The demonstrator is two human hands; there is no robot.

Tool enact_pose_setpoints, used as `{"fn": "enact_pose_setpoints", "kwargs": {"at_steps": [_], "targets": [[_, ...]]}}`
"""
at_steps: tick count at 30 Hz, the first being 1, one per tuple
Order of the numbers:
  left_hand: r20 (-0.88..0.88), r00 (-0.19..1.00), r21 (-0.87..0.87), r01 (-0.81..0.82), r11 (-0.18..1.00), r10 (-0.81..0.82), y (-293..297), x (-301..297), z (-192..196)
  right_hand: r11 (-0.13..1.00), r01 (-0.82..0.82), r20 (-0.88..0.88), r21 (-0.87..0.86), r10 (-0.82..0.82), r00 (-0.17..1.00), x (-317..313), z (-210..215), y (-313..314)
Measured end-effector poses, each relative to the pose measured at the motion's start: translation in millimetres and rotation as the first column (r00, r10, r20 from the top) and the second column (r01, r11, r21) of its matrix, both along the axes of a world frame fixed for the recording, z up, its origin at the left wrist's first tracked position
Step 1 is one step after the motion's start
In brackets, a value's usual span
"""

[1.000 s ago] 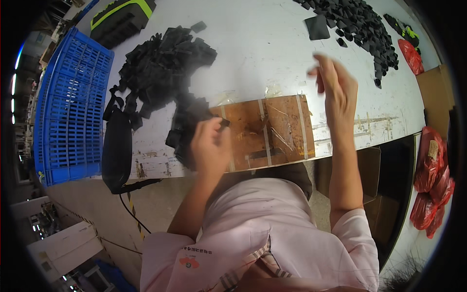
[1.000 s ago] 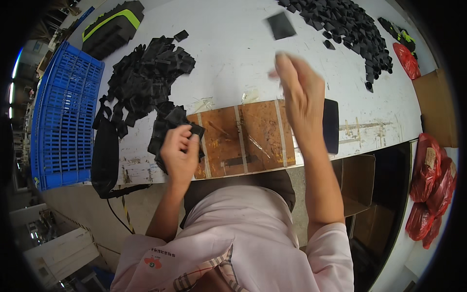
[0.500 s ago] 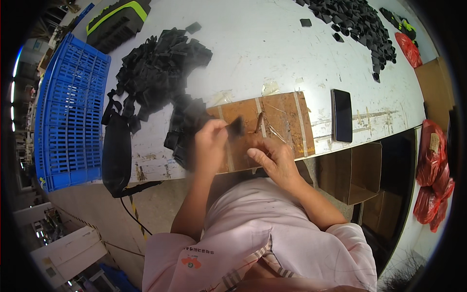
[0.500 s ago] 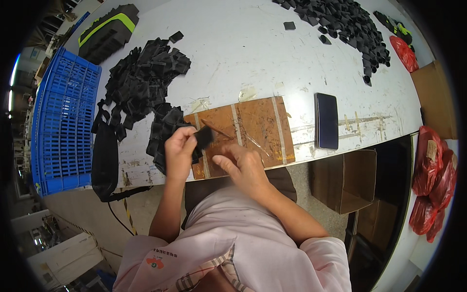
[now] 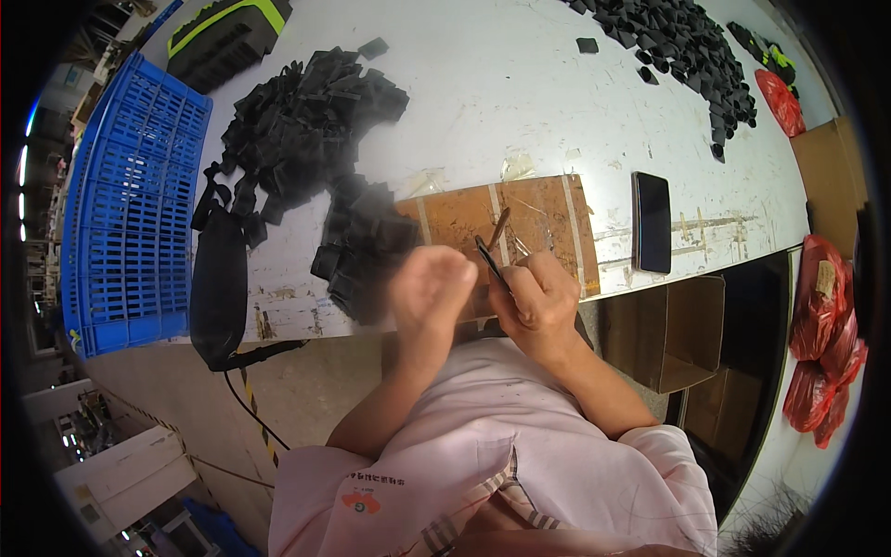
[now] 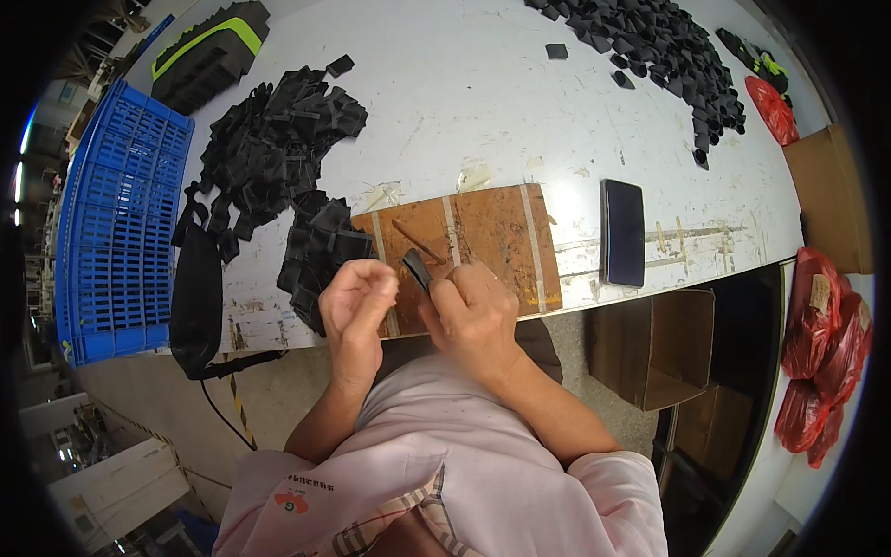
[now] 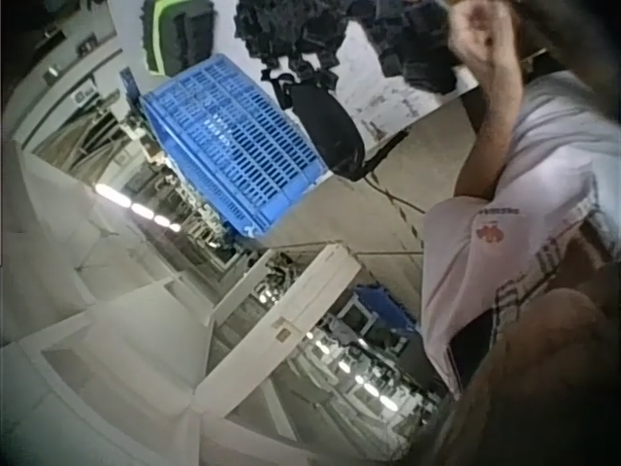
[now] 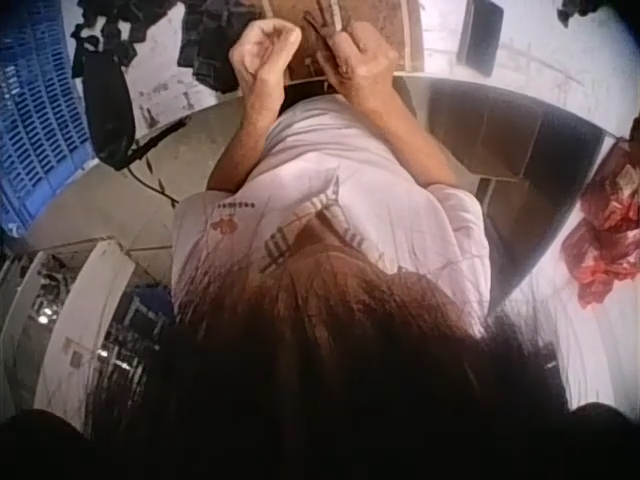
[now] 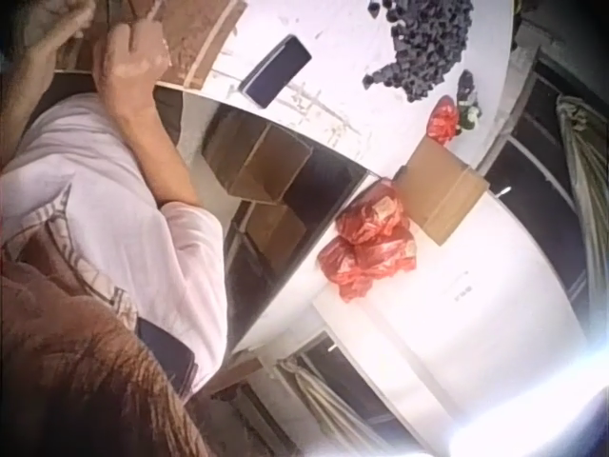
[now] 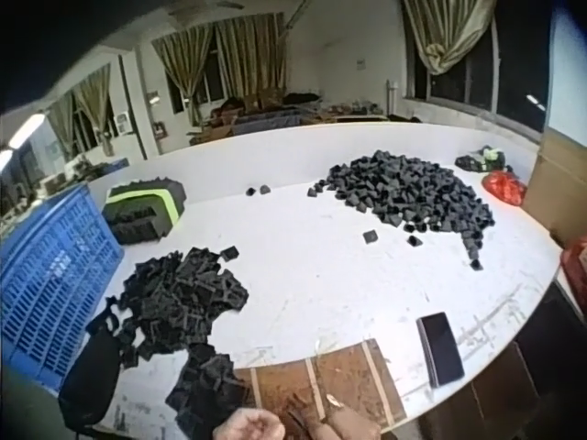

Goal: Inspecting and sorting small black rubber or plastic components on an industrial workbench.

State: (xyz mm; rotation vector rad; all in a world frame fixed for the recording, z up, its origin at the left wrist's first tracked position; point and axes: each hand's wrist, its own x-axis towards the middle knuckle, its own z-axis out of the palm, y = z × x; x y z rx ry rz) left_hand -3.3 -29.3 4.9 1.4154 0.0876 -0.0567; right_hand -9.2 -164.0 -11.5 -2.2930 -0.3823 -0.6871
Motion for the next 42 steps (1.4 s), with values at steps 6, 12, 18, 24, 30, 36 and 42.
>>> {"fn": "enact_pose_setpoints", "kwargs": {"at_steps": [6, 12, 18, 24, 30, 36, 42], "targets": [[-0.069, 0.997, -0.003, 0.045, 0.999, -0.045, -3, 7, -6, 0.978, -0.008, 0.059, -0.208, 0.021, 0.998, -4, 5, 0], [-0.034, 0.989, 0.072, 0.148, 0.986, -0.145, 1, 7, -9, 0.931, -0.072, -0.301, 0.358, 0.188, 0.935, -2, 16, -8], [0.546, 0.837, 0.541, -0.327, 0.775, -0.028, -16, -1, -13, 0.997, -0.060, 0.002, 0.039, 0.060, 0.998, 6, 10, 0], [-0.223, 0.973, -0.463, -0.058, 0.885, -0.053, -7, 15, 5, 0.932, 0.123, -0.236, 0.341, -0.042, 0.971, 11, 8, -4], [0.288, 0.954, 0.100, -0.110, 0.989, 0.077, -15, 7, 6, -0.072, 0.388, -0.152, 0.919, 0.842, 0.518, 10, 8, -14], [-0.007, 0.998, -0.293, -0.063, 0.954, 0.063, -14, 14, 24, 0.296, 0.157, -0.331, 0.942, 0.748, 0.575, 18, 48, -17], [0.072, 0.820, -0.976, 0.175, 0.128, -0.568, 6, 42, 49, 0.274, 0.055, -0.261, 0.960, 0.812, 0.521, 59, 75, -18]]}}
